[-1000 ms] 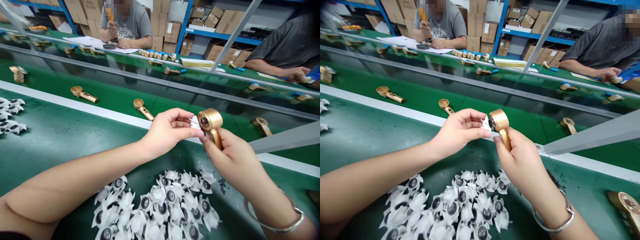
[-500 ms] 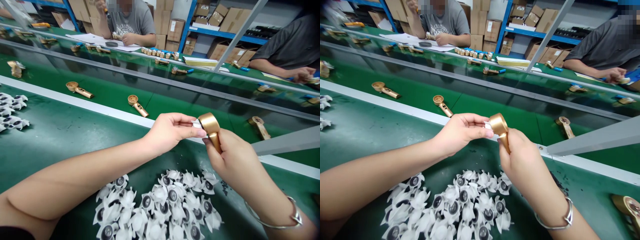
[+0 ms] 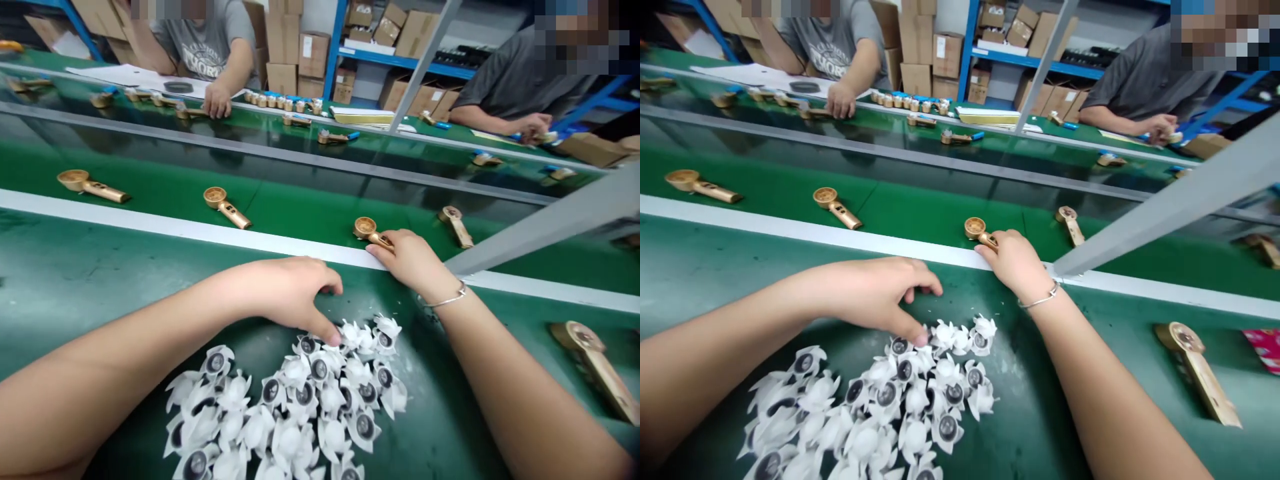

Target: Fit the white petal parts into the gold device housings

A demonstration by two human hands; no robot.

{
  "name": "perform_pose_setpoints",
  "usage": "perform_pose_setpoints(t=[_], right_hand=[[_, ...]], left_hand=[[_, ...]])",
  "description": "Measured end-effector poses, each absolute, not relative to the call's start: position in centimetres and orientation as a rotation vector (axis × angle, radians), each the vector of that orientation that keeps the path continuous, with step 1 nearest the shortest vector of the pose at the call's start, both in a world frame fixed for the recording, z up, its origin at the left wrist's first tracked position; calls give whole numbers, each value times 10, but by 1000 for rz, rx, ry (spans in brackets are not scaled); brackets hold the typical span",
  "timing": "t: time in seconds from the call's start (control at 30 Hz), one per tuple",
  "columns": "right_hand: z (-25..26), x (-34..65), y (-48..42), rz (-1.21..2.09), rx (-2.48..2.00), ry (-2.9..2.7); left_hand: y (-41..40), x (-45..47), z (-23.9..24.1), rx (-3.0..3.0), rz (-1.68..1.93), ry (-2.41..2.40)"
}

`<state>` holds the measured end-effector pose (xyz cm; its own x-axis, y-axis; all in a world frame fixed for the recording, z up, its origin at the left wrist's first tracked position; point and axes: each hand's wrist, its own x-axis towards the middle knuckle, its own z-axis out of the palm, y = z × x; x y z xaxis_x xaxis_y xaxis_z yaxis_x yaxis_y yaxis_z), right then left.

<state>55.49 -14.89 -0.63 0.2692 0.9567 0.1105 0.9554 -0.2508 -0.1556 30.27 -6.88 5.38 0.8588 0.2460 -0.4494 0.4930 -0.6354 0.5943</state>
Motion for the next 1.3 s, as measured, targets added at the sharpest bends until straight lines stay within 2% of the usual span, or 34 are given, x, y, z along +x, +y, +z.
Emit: perform_pose_setpoints(t=[0.17,0.3,0.47,0.63,0.8,0.9,1.1,1.3], right_hand=[[14,570,-209,-173,-2251,-1743],[9,563,-263,33,-2115,-1750],[-9,548,-278,130,-1910,-1954],[-8,537,-271,52,-1902,-2215],[-7,533,-262,-115,-2017,-2328],[5,526,-252,-12,-2014,-2183],[41,487,-240,278,-1735,-1616],[31,478,-245,334,-1698,-1572]], left_hand=[[-70,307,48,2235,-596,435],[-67,307,47,2165,-621,420],[-59,309,36,1984,-605,463],[-45,314,23,1463,-352,625],[-36,313,20,1139,-194,591],[-44,315,23,1067,-95,557],[-83,325,31,1140,84,464],[-104,321,32,1127,76,383]])
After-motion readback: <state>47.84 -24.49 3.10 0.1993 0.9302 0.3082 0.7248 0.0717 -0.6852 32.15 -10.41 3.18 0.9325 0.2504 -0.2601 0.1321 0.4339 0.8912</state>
